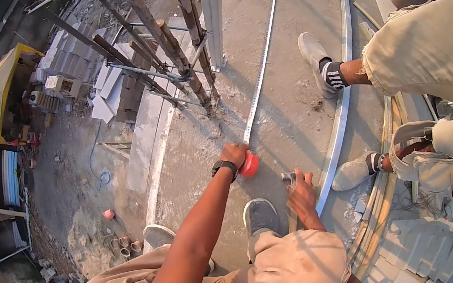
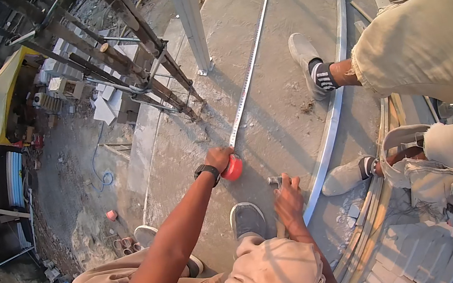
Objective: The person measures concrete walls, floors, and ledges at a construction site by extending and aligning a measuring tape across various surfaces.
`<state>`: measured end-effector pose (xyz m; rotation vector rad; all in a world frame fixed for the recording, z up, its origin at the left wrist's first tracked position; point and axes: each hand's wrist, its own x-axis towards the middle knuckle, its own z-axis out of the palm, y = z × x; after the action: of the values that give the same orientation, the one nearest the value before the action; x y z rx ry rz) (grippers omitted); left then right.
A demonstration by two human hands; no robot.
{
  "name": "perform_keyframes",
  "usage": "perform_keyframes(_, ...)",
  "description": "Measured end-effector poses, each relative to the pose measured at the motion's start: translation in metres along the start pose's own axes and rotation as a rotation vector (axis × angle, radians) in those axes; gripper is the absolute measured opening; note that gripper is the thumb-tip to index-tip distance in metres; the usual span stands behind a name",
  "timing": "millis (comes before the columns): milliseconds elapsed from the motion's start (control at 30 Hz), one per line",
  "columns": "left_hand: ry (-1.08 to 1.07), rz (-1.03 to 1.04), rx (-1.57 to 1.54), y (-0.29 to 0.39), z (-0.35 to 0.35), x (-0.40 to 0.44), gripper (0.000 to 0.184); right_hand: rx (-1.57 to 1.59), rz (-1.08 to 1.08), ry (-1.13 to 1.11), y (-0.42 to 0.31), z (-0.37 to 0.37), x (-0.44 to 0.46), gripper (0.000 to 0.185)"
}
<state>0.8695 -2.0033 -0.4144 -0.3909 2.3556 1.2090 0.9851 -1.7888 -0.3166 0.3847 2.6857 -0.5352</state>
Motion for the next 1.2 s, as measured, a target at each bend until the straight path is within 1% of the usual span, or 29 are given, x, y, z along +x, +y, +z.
perform_keyframes(67,-0.046,-0.133,-0.02,0.011,-0.007,-0.004,0.042,0.065,0.003,-0.017,0.003,-0.001,0.005,0.053)
perform_keyframes(100,-0.041,-0.135,-0.023,0.015,-0.008,-0.006,0.042,0.063,-0.002,-0.017,0.003,-0.004,0.009,0.053)
perform_keyframes(167,-0.014,-0.16,-0.124,0.019,-0.011,-0.011,0.041,0.221,-0.117,0.184,0.004,-0.012,0.016,0.047)
perform_keyframes(200,-0.018,-0.167,-0.121,0.014,-0.008,-0.01,0.041,0.221,-0.113,0.177,0.005,-0.017,0.02,0.047)
perform_keyframes(267,-0.016,-0.125,-0.028,0.006,0.0,0.001,0.04,0.716,-0.177,0.137,0.002,-0.029,0.038,0.04)
perform_keyframes(300,-0.019,-0.123,-0.028,0.007,0.0,0.003,0.04,0.714,-0.174,0.14,-0.004,-0.032,0.049,0.04)
perform_keyframes(367,-0.044,-0.211,-0.055,0.011,-0.002,0.001,0.038,1.278,-0.123,-0.028,-0.022,-0.032,0.072,0.038)
perform_keyframes(400,-0.043,-0.211,-0.057,0.013,-0.003,0.001,0.038,1.277,-0.125,-0.029,-0.03,-0.027,0.083,0.038)
perform_keyframes(467,-0.004,-0.189,-0.051,0.015,-0.004,-0.002,0.038,1.53,0.03,-0.071,-0.041,-0.005,0.104,0.039)
perform_keyframes(567,0.013,-0.153,-0.061,0.019,-0.005,-0.003,0.04,1.549,0.084,-0.125,-0.048,0.017,0.125,0.04)
perform_keyframes(633,0.007,-0.158,-0.035,0.015,-0.003,0.0,0.04,1.539,0.087,-0.122,-0.056,0.02,0.131,0.041)
perform_keyframes(700,0.005,-0.164,-0.01,0.017,-0.003,0.0,0.04,1.467,0.016,-0.122,-0.063,0.017,0.136,0.041)
perform_keyframes(767,-0.004,-0.215,-0.029,0.023,-0.008,-0.005,0.039,1.455,-0.002,-0.133,-0.067,0.014,0.144,0.042)
perform_keyframes(867,0.001,-0.235,-0.043,0.023,-0.007,-0.005,0.038,1.412,-0.013,-0.182,-0.073,0.01,0.156,0.038)
perform_keyframes(933,-0.008,-0.25,-0.064,0.027,-0.009,-0.006,0.037,1.27,-0.035,-0.158,-0.079,0.006,0.16,0.031)
perform_keyframes(967,-0.02,-0.26,-0.084,0.028,-0.01,-0.007,0.037,1.27,-0.037,-0.163,-0.082,0.004,0.162,0.031)
perform_keyframes(1033,-0.029,-0.27,-0.085,0.03,-0.012,-0.007,0.037,1.136,-0.125,-0.24,-0.091,-0.002,0.164,0.026)
perform_keyframes(1067,-0.042,-0.276,-0.085,0.031,-0.013,-0.008,0.036,1.136,-0.125,-0.242,-0.095,-0.001,0.169,0.026)
perform_keyframes(1133,-0.033,-0.305,-0.091,0.035,-0.015,-0.011,0.036,1.049,-0.295,-0.258,-0.103,0.003,0.177,0.024)
perform_keyframes(1167,-0.025,-0.333,-0.097,0.037,-0.016,-0.012,0.036,1.049,-0.294,-0.259,-0.107,0.005,0.18,0.024)
perform_keyframes(1200,-0.024,-0.334,-0.098,0.035,-0.013,-0.01,0.036,0.973,-0.328,-0.273,-0.111,0.006,0.183,0.025)
